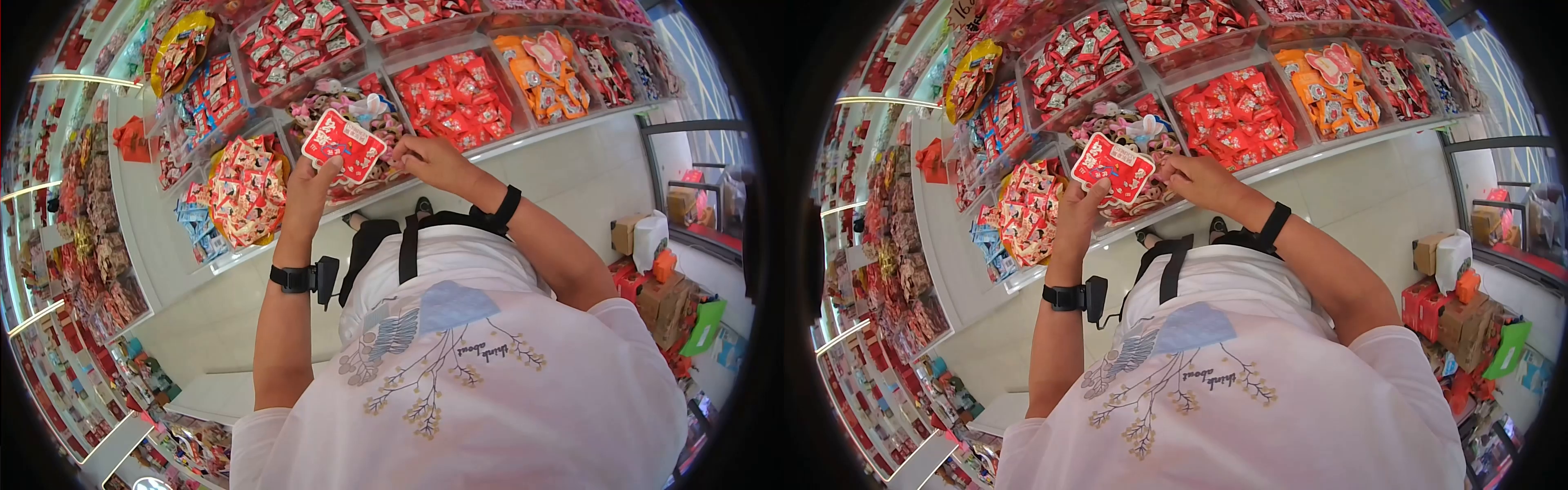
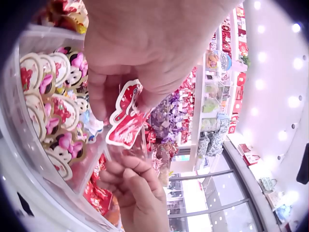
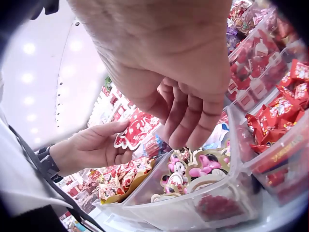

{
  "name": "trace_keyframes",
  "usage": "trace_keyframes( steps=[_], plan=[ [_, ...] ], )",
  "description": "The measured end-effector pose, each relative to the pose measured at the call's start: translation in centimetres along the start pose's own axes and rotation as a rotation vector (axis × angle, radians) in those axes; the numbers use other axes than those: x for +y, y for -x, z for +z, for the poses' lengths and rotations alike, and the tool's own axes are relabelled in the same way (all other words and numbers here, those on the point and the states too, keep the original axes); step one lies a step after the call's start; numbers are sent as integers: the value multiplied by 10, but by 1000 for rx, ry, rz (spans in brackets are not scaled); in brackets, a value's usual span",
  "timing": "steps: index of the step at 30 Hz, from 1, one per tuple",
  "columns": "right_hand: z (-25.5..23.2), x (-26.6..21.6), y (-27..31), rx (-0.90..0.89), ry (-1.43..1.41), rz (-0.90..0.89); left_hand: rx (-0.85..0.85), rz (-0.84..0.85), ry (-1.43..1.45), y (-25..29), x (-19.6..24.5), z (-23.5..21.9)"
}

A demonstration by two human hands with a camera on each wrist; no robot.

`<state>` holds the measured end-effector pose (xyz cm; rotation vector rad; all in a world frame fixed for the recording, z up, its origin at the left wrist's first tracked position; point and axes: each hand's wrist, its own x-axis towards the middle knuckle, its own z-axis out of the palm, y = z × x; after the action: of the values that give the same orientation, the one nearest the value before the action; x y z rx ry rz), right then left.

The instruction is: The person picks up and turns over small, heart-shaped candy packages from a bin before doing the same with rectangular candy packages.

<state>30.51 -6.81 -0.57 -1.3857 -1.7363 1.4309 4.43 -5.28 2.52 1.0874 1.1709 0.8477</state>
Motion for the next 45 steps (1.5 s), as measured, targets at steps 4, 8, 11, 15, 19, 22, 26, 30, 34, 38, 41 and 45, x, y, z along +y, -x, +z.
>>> trace_keyframes(
  steps=[4, 8, 11, 15, 19, 22, 26, 30, 34, 38, 41, 45],
  plan=[
    [10, 24, -5, -68, 72, -54, -66, 6, -146, -5, -3, -8],
    [15, 20, -9, -81, 75, -58, -135, -28, -400, -15, -11, -22],
    [21, 31, -15, -46, 32, -129, -201, -80, -390, -20, -8, -21],
    [24, 44, -22, -37, 21, -144, -186, -198, -261, -30, -21, -27],
    [24, 41, -22, -44, -34, -74, -182, -261, -145, -30, -23, -30],
    [22, 32, -21, -52, -100, -21, -261, -252, -134, -30, -27, -28],
    [20, 31, -24, -103, -137, 58, -280, -322, -219, -29, -25, -14],
    [18, 30, -22, -114, -121, 73, -287, -284, -185, -25, -14, 2],
    [19, 32, -22, -105, -156, 59, -258, -289, -235, -24, -11, 4],
    [20, 32, -23, -90, -112, 69, -259, -270, -182, -25, -16, 3],
    [25, 36, -23, -50, -198, 42, -261, -223, -248, -26, -16, 0],
    [26, 44, -26, -81, -406, 114, -234, -6, -651, -30, 1, -8]
  ],
)
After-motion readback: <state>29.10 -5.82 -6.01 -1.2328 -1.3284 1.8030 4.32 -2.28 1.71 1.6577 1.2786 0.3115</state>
